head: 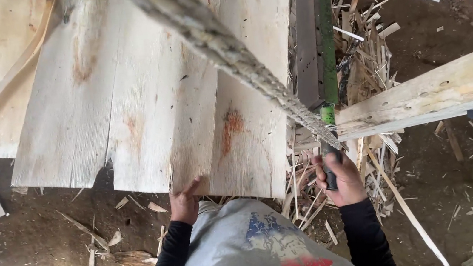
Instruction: The person is manually feeding large sheets of wood veneer or thin lumber into a processing machine, likely a slicer or planer.
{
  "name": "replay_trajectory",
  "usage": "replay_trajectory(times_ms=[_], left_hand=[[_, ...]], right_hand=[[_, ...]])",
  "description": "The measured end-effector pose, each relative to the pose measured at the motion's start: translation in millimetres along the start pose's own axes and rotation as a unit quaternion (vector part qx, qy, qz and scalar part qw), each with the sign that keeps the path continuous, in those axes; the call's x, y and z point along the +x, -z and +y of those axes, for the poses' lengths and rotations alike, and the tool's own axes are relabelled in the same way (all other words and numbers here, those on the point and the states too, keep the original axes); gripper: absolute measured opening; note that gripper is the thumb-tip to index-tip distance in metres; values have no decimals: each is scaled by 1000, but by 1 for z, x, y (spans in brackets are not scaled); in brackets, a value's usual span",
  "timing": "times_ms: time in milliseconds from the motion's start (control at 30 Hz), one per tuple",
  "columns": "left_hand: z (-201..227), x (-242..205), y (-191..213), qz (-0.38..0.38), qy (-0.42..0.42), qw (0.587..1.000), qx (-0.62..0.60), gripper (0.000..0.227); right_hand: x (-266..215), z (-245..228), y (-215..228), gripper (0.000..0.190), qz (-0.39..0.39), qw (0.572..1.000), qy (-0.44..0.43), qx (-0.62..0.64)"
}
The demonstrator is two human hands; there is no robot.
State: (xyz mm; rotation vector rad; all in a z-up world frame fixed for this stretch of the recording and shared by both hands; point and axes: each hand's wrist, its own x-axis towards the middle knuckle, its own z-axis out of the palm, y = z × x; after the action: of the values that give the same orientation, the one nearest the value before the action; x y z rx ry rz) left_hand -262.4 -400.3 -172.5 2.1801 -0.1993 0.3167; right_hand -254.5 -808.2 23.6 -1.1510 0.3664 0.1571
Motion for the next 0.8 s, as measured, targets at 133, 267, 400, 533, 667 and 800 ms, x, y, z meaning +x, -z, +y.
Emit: replay_trajectory(times_ms=[133, 267, 400, 533, 667, 800], left_hand=[[-12, 17, -17, 9, -14, 1000, 20, 59], [-35, 25, -30, -40, 47, 997, -37, 54], [-17, 21, -9, -64, -29, 996, 46, 60], [-3, 17, -5, -29, -29, 998, 57, 63], [-12, 21, -13, -40, -15, 998, 48, 62], [-17, 30, -18, -58, -44, 996, 57, 58]], right_hand=[[-8, -28, -34, 31, 23, 996, -17, -79], [-20, -57, -60, 29, 73, 987, -33, -138], [-23, -74, -63, 31, 70, 987, -9, -146], [-22, -69, -66, 34, 74, 985, -16, -152], [-18, -59, -62, 35, 80, 982, -21, -167], [-17, -56, -63, 33, 90, 978, -18, -186]])
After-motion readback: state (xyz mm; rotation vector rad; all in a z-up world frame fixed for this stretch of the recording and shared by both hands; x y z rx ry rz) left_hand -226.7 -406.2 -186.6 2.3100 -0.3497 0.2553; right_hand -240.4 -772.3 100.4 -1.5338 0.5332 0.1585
